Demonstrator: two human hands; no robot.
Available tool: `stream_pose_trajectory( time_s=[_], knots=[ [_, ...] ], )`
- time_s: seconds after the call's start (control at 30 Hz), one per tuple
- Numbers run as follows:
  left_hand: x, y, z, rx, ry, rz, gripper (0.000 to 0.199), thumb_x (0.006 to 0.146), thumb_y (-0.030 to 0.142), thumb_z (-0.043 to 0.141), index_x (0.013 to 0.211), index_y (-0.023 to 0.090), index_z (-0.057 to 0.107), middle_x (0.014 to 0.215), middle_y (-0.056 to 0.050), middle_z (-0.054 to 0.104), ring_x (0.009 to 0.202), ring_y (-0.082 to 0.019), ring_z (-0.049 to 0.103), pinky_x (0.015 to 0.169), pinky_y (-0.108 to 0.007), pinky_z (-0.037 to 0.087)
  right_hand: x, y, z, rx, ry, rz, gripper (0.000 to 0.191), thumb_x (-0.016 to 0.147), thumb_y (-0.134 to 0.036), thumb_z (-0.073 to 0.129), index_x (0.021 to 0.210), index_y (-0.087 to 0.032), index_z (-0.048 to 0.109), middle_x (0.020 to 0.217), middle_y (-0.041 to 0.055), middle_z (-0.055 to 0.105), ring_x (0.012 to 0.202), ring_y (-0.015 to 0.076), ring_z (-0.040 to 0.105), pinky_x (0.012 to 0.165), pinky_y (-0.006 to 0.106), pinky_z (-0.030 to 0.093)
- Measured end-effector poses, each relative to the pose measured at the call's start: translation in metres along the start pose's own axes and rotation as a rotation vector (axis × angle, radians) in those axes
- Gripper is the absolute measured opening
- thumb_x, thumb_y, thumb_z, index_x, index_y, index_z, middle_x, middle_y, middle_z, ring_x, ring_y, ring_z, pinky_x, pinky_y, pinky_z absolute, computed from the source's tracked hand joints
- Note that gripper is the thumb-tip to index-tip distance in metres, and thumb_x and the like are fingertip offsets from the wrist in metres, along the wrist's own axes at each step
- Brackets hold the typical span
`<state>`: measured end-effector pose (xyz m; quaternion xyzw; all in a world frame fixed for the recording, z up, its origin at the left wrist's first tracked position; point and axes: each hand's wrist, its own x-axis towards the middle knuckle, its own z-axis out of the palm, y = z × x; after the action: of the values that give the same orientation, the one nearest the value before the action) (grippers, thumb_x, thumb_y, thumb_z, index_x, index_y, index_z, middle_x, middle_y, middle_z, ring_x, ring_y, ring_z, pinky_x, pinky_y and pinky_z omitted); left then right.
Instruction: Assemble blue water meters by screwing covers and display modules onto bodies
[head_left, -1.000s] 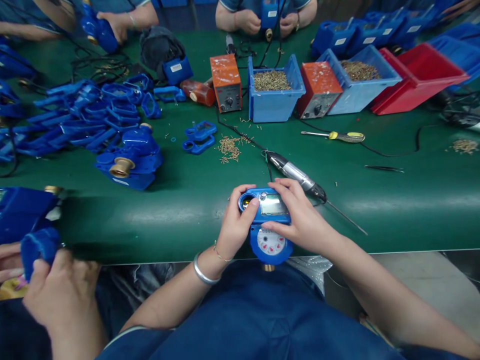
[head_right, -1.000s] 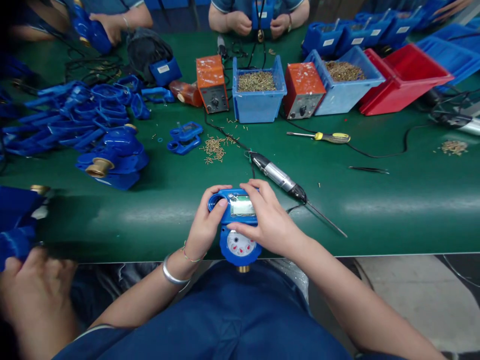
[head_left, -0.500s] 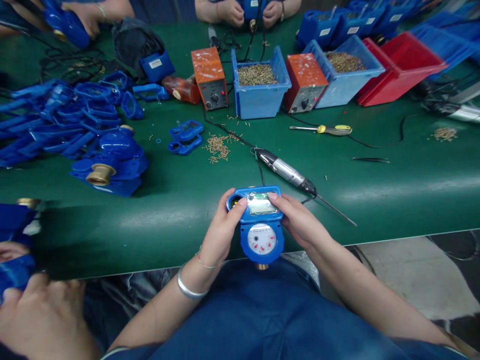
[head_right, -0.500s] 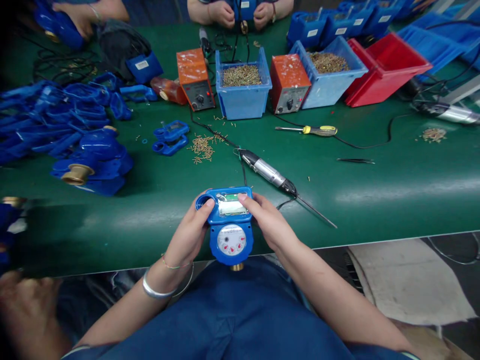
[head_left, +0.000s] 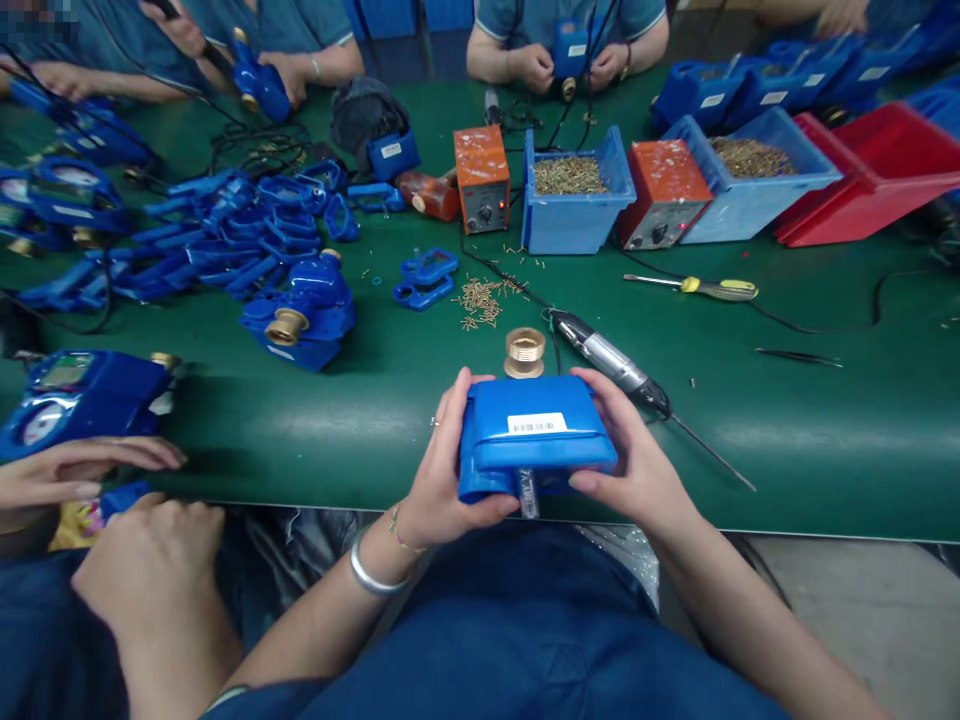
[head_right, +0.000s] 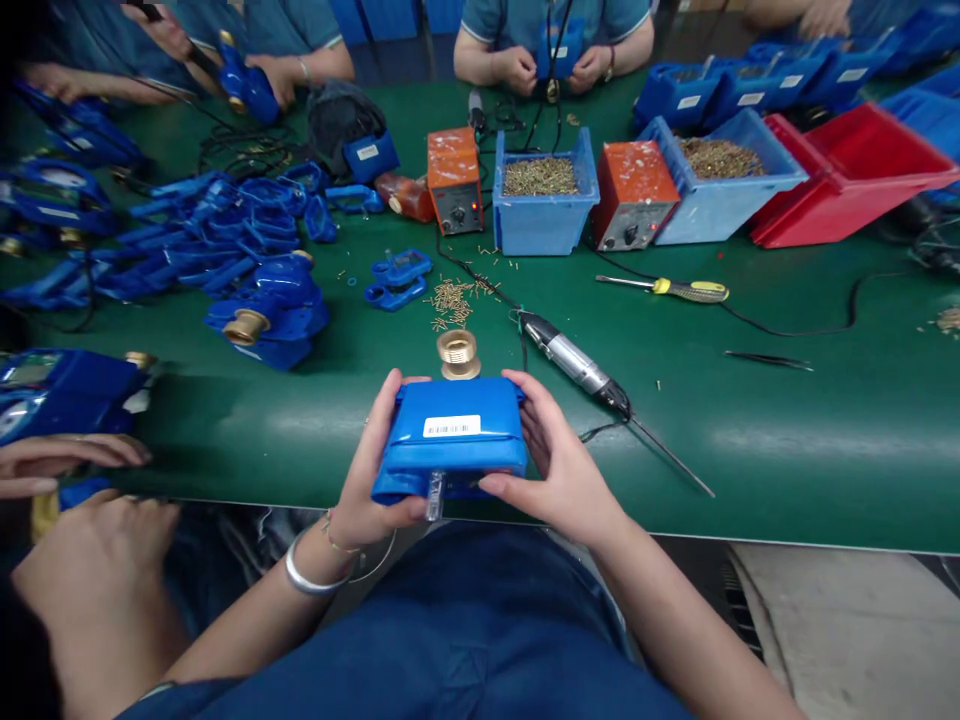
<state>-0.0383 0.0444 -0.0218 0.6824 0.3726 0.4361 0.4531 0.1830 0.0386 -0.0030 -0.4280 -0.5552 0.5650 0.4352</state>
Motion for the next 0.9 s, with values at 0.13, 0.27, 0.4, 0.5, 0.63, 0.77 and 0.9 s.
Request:
stream_pose_trajectory(
  time_s=[0.13, 0.27, 0.4, 0.5, 0.63, 0.77, 0.9],
  knots=[
    [-0.007, -0.002, 0.002, 0.093, -0.032, 0.064, 0.11, 0.071, 0.063, 0.072, 0.155, 0.029, 0.008, 0.152, -0.015, 0.029, 0.138, -0.038, 0.033, 0.116, -0.057, 0.024, -0.009, 0.004, 0.002, -0.084, -0.027, 0.007, 0.088, 0.076, -0.054, 0.072, 0.144, -0.026, 0.024, 0.136, 0.0125, 0.048, 0.118, 0.0287, 0.055, 0.096, 0.042, 0.052],
    [-0.015, 0.004, 0.003, 0.113, -0.102, 0.055, 0.114, 0.072, 0.06, 0.072, 0.154, 0.03, 0.0, 0.159, -0.014, 0.016, 0.144, -0.039, 0.021, 0.119, -0.058, 0.018, -0.02, 0.006, 0.009, -0.096, 0.026, -0.018, 0.093, 0.074, -0.059, 0.073, 0.147, -0.03, 0.021, 0.147, 0.0105, 0.036, 0.127, 0.0299, 0.047, 0.102, 0.043, 0.048],
    [-0.023, 0.011, 0.004, 0.124, -0.154, 0.058, 0.123, 0.067, 0.058, 0.078, 0.154, 0.03, -0.004, 0.162, -0.012, 0.005, 0.148, -0.04, 0.008, 0.12, -0.059, 0.015, -0.027, 0.01, 0.018, -0.045, 0.057, -0.043, 0.094, 0.073, -0.068, 0.068, 0.146, -0.03, 0.022, 0.147, 0.0107, 0.036, 0.128, 0.0307, 0.046, 0.103, 0.045, 0.047],
    [-0.026, 0.023, 0.008, 0.042, -0.099, -0.022, 0.118, 0.067, 0.07, 0.071, 0.155, 0.03, 0.004, 0.163, -0.012, 0.008, 0.148, -0.041, 0.012, 0.119, -0.059, 0.018, -0.03, 0.015, 0.025, -0.052, 0.144, -0.065, 0.089, 0.074, -0.072, 0.063, 0.143, -0.029, 0.027, 0.141, 0.0108, 0.04, 0.124, 0.0306, 0.049, 0.097, 0.044, 0.05],
    [-0.025, 0.042, 0.016, -0.074, 0.047, -0.178, 0.094, 0.077, 0.077, 0.05, 0.152, 0.027, 0.024, 0.158, -0.011, 0.026, 0.143, -0.038, 0.029, 0.117, -0.053, 0.029, -0.032, 0.014, 0.033, -0.085, 0.191, -0.114, 0.086, 0.074, -0.071, 0.064, 0.14, -0.028, 0.029, 0.138, 0.0113, 0.042, 0.123, 0.0309, 0.049, 0.099, 0.045, 0.049],
    [-0.024, 0.049, 0.024, 0.05, 0.152, -0.204, 0.082, 0.084, 0.068, 0.052, 0.149, 0.023, 0.03, 0.145, -0.014, 0.043, 0.131, -0.035, 0.044, 0.11, -0.049, 0.037, -0.033, 0.006, 0.037, -0.083, 0.202, -0.084, 0.078, 0.077, -0.066, 0.064, 0.136, -0.026, 0.033, 0.138, 0.0109, 0.043, 0.123, 0.0304, 0.048, 0.102, 0.046, 0.046],
    [-0.022, 0.041, 0.03, 0.202, 0.209, -0.092, 0.072, 0.088, 0.062, 0.048, 0.145, 0.019, 0.038, 0.133, -0.014, 0.05, 0.122, -0.033, 0.049, 0.107, -0.049, 0.037, -0.036, 0.007, 0.04, 0.002, 0.245, -0.081, 0.076, 0.079, -0.065, 0.063, 0.136, -0.025, 0.032, 0.134, 0.0111, 0.045, 0.116, 0.0284, 0.051, 0.097, 0.044, 0.049]
  ],
)
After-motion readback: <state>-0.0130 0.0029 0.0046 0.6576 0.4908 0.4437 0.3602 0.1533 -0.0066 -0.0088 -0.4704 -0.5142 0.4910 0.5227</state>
